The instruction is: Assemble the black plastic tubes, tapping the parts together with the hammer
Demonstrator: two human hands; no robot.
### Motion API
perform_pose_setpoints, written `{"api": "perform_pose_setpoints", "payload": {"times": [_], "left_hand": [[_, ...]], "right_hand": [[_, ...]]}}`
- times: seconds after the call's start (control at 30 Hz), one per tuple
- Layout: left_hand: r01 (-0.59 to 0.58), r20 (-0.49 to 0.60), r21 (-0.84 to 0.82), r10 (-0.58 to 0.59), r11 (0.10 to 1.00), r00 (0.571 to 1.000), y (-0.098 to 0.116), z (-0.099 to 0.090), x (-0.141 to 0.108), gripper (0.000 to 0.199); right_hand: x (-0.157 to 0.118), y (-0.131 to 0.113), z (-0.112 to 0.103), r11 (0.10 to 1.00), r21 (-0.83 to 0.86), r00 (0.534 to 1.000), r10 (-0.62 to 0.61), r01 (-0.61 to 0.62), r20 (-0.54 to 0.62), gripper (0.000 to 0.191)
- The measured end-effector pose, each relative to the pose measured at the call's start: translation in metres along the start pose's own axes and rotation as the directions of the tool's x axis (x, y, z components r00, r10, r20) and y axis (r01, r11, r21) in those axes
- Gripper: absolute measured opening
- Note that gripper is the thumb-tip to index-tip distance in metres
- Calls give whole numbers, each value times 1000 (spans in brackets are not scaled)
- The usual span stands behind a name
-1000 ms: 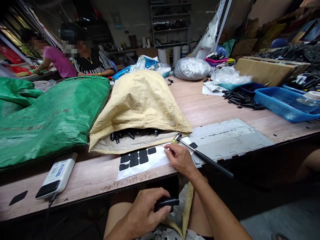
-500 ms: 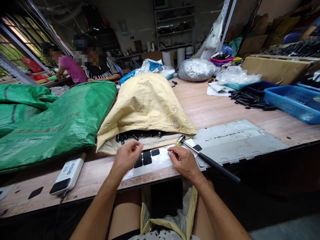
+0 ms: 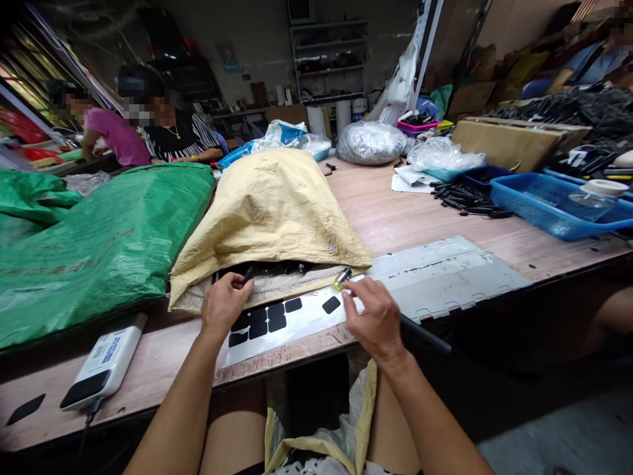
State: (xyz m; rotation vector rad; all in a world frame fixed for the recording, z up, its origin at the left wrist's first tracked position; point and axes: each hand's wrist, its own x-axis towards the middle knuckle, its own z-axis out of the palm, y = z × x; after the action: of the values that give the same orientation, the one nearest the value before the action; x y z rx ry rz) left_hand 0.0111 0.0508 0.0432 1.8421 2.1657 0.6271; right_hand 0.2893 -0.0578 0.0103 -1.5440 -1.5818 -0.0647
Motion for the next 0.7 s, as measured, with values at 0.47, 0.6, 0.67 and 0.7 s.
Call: {"api": "perform_pose_setpoints", "payload": {"times": [0.47,0.6,0.67,0.7], "left_hand": [[-531,152,-382,618,756,771,12,45,-58,12],[-503,171,-409,606,761,777,11,44,-57,13],[-493,168,-422,600,761,782,11,44,-58,11],[-487,167,-428,596,761,785,11,44,-58,10]], "right_hand": [[-11,-14,-26,993,-53,988,110,-104,109,20],[-26,-47,-16,975,215,974,8,-58,224,33],[-33,-57,-8,974,221,967,-10,-48,255,38],[-36,-59,-5,977,210,964,-13,-45,265,39]]}}
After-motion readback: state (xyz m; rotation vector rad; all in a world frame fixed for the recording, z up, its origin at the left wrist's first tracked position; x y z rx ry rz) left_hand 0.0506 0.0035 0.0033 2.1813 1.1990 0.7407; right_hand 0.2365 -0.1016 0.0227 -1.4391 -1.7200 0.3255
